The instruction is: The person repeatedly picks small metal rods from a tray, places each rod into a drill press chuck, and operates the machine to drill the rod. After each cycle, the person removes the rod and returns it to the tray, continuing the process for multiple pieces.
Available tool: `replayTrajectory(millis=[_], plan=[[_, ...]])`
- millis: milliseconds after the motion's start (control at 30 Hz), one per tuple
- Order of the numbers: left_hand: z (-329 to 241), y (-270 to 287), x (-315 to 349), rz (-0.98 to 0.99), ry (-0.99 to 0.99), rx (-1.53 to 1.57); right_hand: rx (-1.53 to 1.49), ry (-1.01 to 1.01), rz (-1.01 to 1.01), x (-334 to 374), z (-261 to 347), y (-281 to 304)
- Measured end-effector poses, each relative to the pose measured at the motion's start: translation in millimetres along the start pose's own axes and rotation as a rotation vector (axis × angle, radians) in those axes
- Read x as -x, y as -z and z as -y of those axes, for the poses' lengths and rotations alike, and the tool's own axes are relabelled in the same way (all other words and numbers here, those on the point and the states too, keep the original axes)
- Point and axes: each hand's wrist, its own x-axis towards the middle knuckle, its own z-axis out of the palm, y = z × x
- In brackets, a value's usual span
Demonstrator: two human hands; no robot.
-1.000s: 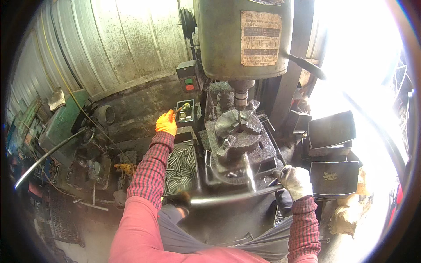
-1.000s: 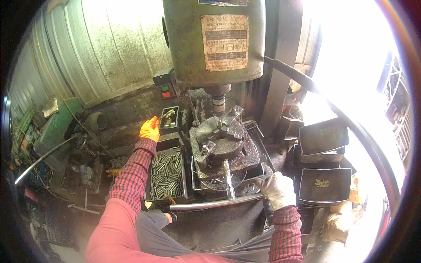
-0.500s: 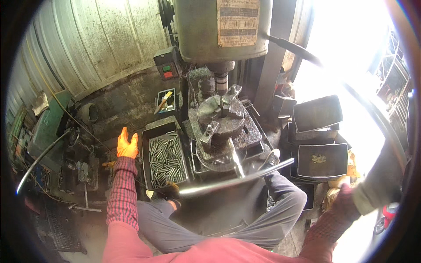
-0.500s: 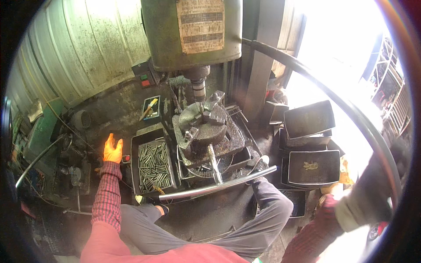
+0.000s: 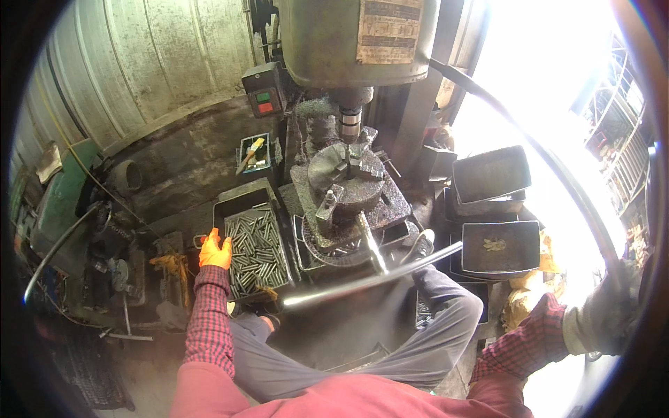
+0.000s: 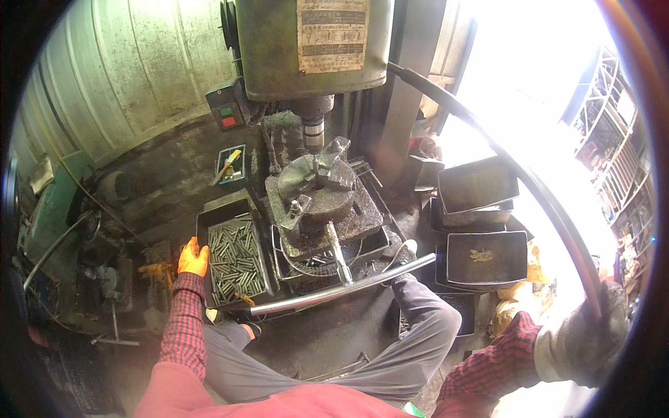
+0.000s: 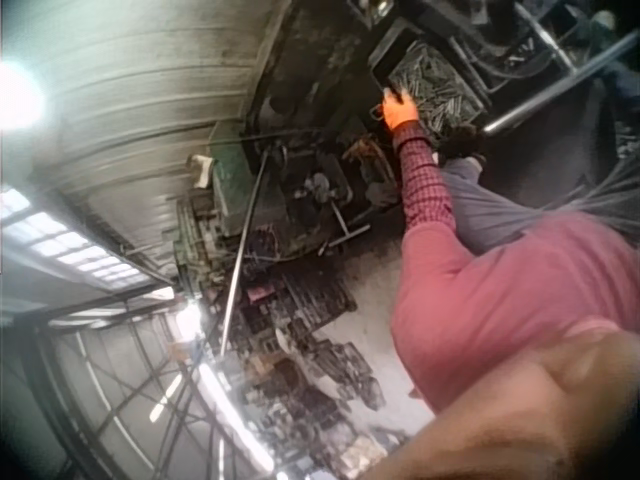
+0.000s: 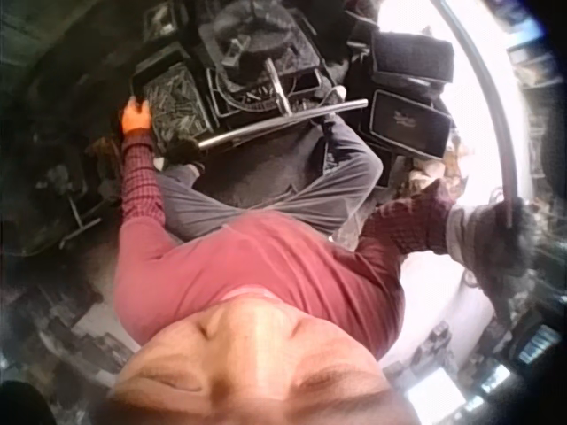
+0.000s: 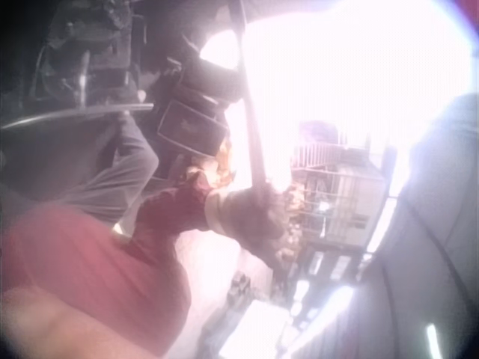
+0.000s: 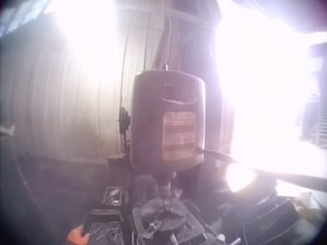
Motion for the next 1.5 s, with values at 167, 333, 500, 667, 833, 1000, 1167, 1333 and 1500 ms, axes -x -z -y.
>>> replayTrajectory(millis=[167, 333, 500, 667, 833, 1000, 1167, 1333, 1500], plan=[[-2, 6, 4, 0.058, 0.022, -0.102, -0.379, -0.18, -0.08, 0, 2, -5], [-9, 14, 8, 0.083, 0.034, -0.13, -0.58, -0.141, -0.009, -11, 6, 13], [-13, 14, 8, 0.106, 0.046, -0.119, -0.34, -0.155, 0.335, -8, 11, 37], [-8, 9, 5, 0.118, 0.05, -0.086, -0.413, -0.139, 0.225, -3, 11, 41], [-10, 8, 6, 0.132, 0.081, -0.075, -0.45, -0.12, 0.167, 6, 9, 42], [-15, 7, 7, 0.138, 0.076, -0.1, -0.328, -0.186, 0.356, 15, 19, 57], [-17, 7, 8, 0.156, 0.079, -0.109, -0.335, -0.265, 0.082, 12, 31, 52], [-22, 10, 11, 0.167, 0.046, -0.158, -0.222, -0.183, 0.226, 14, 30, 56], [-27, 12, 16, 0.167, 0.061, -0.15, -0.21, -0.185, 0.091, 23, 35, 61]])
